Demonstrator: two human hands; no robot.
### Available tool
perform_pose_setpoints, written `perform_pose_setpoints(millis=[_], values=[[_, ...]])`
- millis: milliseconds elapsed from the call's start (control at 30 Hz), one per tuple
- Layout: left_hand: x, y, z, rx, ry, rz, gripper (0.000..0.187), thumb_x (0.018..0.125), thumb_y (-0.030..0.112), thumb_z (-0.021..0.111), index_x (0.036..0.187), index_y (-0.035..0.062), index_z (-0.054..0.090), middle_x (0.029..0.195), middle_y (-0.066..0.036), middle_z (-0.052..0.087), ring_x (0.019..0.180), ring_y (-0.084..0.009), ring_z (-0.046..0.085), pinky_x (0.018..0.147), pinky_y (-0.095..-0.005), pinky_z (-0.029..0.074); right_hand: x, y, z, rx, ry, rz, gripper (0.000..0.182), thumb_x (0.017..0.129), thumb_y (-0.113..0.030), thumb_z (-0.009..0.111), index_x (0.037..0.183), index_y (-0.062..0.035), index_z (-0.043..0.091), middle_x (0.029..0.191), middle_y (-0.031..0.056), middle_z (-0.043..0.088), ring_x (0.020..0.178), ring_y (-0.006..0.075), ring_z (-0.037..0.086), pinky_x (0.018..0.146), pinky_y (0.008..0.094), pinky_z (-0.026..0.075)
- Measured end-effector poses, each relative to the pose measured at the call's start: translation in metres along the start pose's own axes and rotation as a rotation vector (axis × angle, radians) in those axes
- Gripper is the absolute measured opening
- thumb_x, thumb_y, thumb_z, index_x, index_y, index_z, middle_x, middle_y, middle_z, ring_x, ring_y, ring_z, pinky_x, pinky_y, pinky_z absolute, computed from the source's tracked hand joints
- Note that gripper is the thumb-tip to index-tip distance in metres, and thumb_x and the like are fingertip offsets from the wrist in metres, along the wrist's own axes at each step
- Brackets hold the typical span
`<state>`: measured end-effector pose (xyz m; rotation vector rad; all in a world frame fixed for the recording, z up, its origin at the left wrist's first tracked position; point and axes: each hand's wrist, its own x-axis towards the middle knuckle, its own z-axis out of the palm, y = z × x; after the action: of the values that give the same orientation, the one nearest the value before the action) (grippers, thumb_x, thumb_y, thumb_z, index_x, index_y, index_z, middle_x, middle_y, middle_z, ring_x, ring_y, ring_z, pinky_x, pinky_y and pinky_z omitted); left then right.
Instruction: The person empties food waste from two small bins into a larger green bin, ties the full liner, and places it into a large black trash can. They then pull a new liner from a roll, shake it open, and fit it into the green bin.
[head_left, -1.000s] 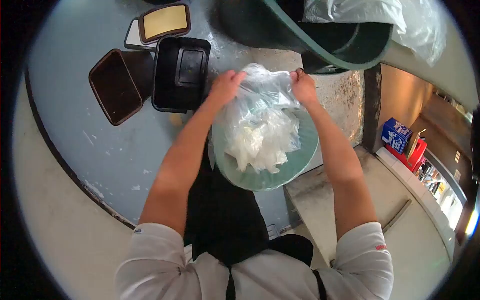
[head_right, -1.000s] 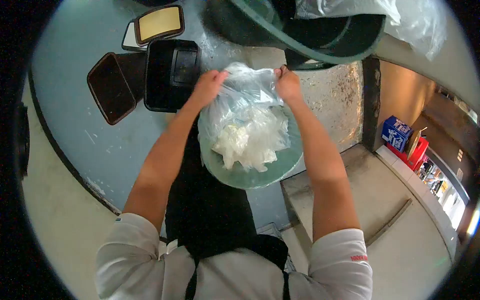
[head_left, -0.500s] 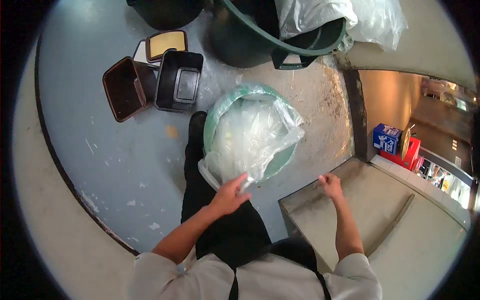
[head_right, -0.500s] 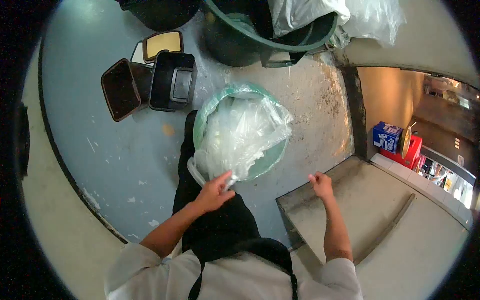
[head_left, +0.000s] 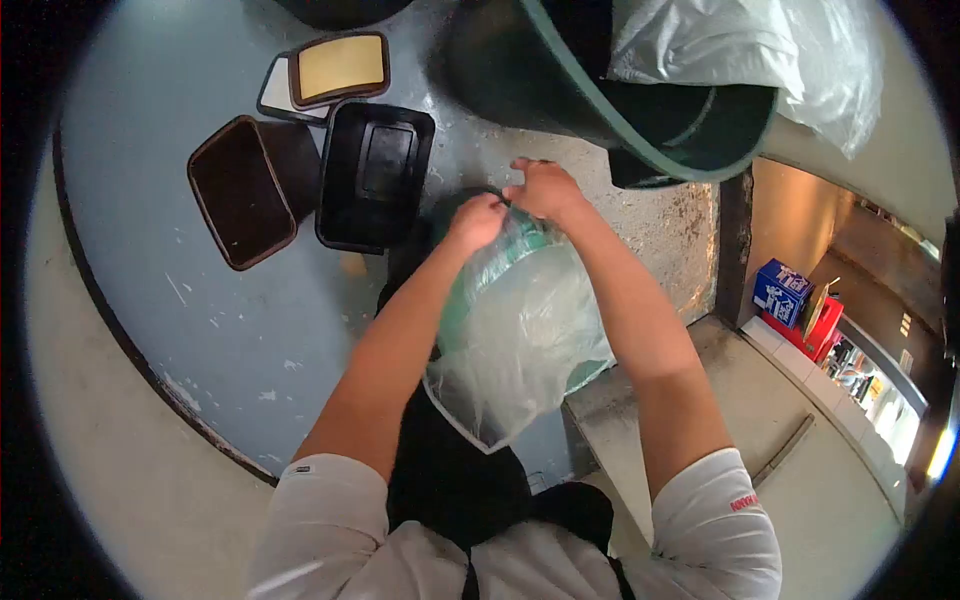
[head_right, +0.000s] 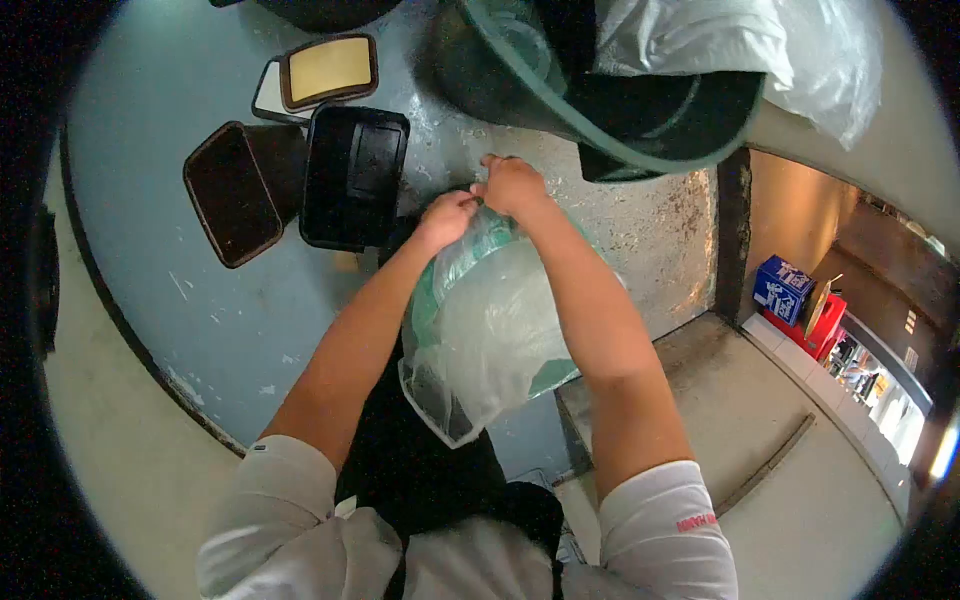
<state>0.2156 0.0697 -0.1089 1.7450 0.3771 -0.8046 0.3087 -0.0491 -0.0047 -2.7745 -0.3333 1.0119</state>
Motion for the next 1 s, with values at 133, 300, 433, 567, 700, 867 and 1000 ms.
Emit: perform_pose_setpoints(millis=[133,300,433,567,700,867,1000], values=[[0.025,0.004,0.012,-0.232,-0.3,-0.226,0.035,0.089,0.025,0.055,0.113,0.0008,0.064,0.105,-0.01,0.066,0.097,-0.0209,0.06,0.085,-0.0349,0.045,0.062,0.053,0.077,-0.217,-0.199,-0.013,0.025,0.084,-0.025,0.066,0.102,-0.0082,0.07,0.101,0.0166,0.067,0.099,0.0321,0.063,0.087,0.0409,0.049],[0.013,0.011,0.005,-0.549,-0.286,-0.284,0.036,0.087,0.023,0.058,0.114,-0.0008,0.063,0.105,-0.014,0.067,0.096,-0.0226,0.063,0.082,-0.0351,0.049,0.038,0.056,0.052,0.246,0.058,0.187,0.023,0.085,-0.023,0.067,0.097,-0.0049,0.07,0.097,0.0155,0.069,0.085,0.0295,0.067,0.077,0.0368,0.051],[0.008,0.008,0.003,-0.601,-0.226,-0.21,0.031,0.087,0.012,0.062,0.115,-0.0016,0.062,0.103,-0.009,0.066,0.091,-0.0168,0.06,0.08,-0.0301,0.048,0.014,0.054,0.029,0.426,-0.035,0.187,0.023,0.086,-0.024,0.066,0.095,-0.0029,0.07,0.092,0.0166,0.069,0.082,0.0291,0.066,0.076,0.0357,0.05],[0.007,0.005,0.006,-0.571,-0.116,-0.134,0.027,0.086,0.007,0.063,0.112,-0.0014,0.064,0.102,-0.008,0.067,0.089,-0.015,0.06,0.08,-0.0289,0.048,-0.004,0.049,0.002,0.393,-0.186,-0.005,0.024,0.086,-0.025,0.062,0.093,-0.0034,0.069,0.095,0.0188,0.068,0.09,0.0346,0.065,0.079,0.0385,0.051],[0.008,0.0,0.013,-0.513,-0.018,-0.044,0.029,0.081,0.009,0.066,0.108,-0.0012,0.066,0.095,-0.013,0.071,0.083,-0.0179,0.066,0.075,-0.0304,0.051,0.012,0.038,-0.008,0.323,0.082,-0.038,0.022,0.087,-0.023,0.058,0.092,-0.0052,0.07,0.096,0.0189,0.066,0.094,0.0353,0.063,0.079,0.0386,0.051],[0.004,0.002,0.012,-0.483,0.034,-0.023,0.023,0.085,0.007,0.063,0.106,-0.0014,0.066,0.095,-0.01,0.07,0.084,-0.0155,0.064,0.078,-0.0286,0.049,0.042,0.043,0.016,0.082,-0.32,-0.308,0.018,0.086,-0.019,0.056,0.092,-0.0097,0.07,0.09,0.0193,0.066,0.095,0.0351,0.063,0.084,0.0408,0.051],[0.006,-0.001,0.014,-0.472,0.055,-0.036,0.02,0.087,0.006,0.061,0.106,-0.0017,0.065,0.096,-0.01,0.069,0.085,-0.0146,0.062,0.079,-0.0276,0.048,0.051,0.046,0.022,-0.027,-0.401,-0.337,0.016,0.085,-0.016,0.058,0.095,-0.0106,0.069,0.092,0.017,0.067,0.095,0.034,0.064,0.085,0.0413,0.051]])
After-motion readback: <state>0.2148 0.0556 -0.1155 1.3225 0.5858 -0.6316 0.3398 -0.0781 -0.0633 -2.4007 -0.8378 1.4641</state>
